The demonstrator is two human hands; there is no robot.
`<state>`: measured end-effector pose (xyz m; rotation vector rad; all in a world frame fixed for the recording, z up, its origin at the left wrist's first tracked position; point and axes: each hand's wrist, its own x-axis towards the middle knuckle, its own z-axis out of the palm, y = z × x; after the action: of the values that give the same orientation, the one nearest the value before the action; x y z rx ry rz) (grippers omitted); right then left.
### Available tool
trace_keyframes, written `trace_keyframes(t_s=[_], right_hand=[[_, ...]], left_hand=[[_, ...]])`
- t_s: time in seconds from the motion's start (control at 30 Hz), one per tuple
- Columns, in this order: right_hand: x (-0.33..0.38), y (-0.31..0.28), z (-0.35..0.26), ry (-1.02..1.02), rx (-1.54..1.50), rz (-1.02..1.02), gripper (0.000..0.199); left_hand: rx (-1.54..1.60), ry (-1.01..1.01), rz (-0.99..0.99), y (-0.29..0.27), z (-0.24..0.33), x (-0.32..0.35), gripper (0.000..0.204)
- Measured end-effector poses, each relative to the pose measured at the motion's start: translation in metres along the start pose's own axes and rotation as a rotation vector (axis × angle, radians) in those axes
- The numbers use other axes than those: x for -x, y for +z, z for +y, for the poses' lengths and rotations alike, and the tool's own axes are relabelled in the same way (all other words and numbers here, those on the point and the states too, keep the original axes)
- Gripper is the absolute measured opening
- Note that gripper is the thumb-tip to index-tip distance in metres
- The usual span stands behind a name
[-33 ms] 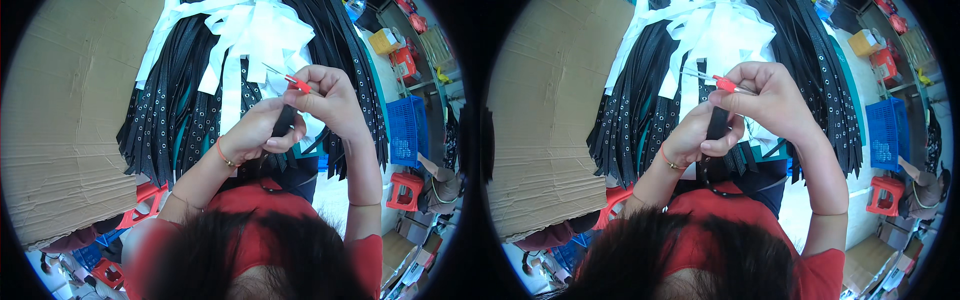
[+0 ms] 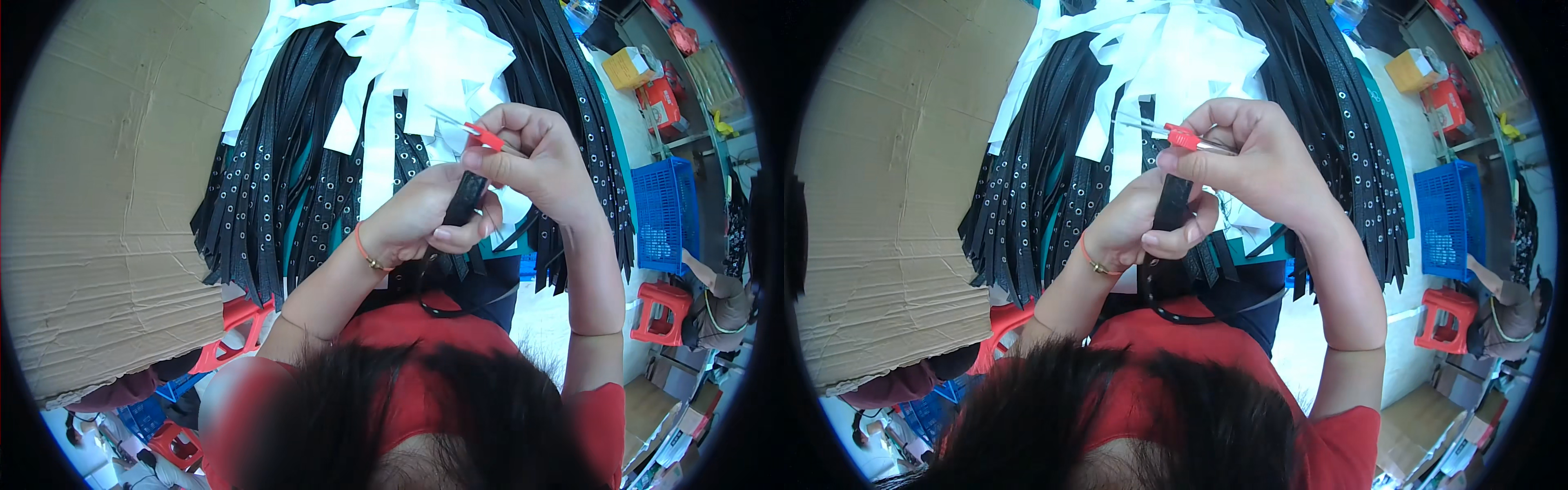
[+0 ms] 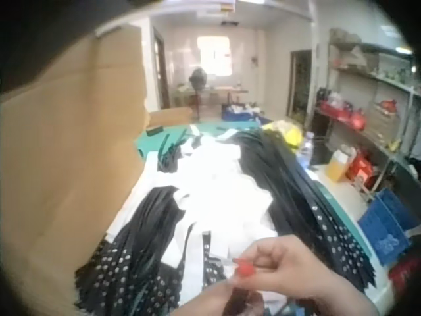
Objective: Trim the excess material or ends of black belts using a hand-held tool in a factory setting.
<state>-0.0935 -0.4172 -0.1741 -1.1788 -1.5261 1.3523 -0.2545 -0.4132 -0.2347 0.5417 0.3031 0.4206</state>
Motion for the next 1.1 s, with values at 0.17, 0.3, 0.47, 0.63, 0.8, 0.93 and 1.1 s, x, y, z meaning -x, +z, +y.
trace_keyframes(t_s=[0.17, 0.3, 0.47, 0.63, 0.8, 0.93, 1.1], right_hand=[[-0.002, -0.001, -0.004, 0.032, 0.07, -0.087, 0.013], [-0.005, 0.001, 0.0, 0.153, -0.076, 0.168, 0.015], [-0.004, 0.003, -0.001, 0.23, -0.145, 0.245, 0.015], [-0.007, -0.001, -0.002, 0.201, -0.181, 0.258, 0.015], [-0.001, -0.009, -0.004, 0.048, 0.134, 0.28, 0.026], [0.028, -0.022, 0.005, -0.221, 0.315, 0.41, 0.024], [0.053, -0.026, -0.003, -0.468, 1.008, 0.397, 0.025]], left_hand=[[0.387, -0.086, -0.506, -0.032, -0.014, -0.008, 0.029], [-0.086, 0.706, 0.062, 0.001, -0.016, 0.003, 0.036], [-0.597, 0.939, 0.242, 0.007, -0.019, -0.004, 0.05], [-0.394, 0.811, 0.254, 0.006, -0.016, -0.011, 0.019], [-0.281, 0.818, 0.274, 0.001, -0.014, -0.024, 0.015], [-0.235, 0.796, 0.308, 0.0, -0.013, -0.03, 0.014], [-0.355, 0.847, 0.344, 0.005, -0.012, -0.039, 0.015]])
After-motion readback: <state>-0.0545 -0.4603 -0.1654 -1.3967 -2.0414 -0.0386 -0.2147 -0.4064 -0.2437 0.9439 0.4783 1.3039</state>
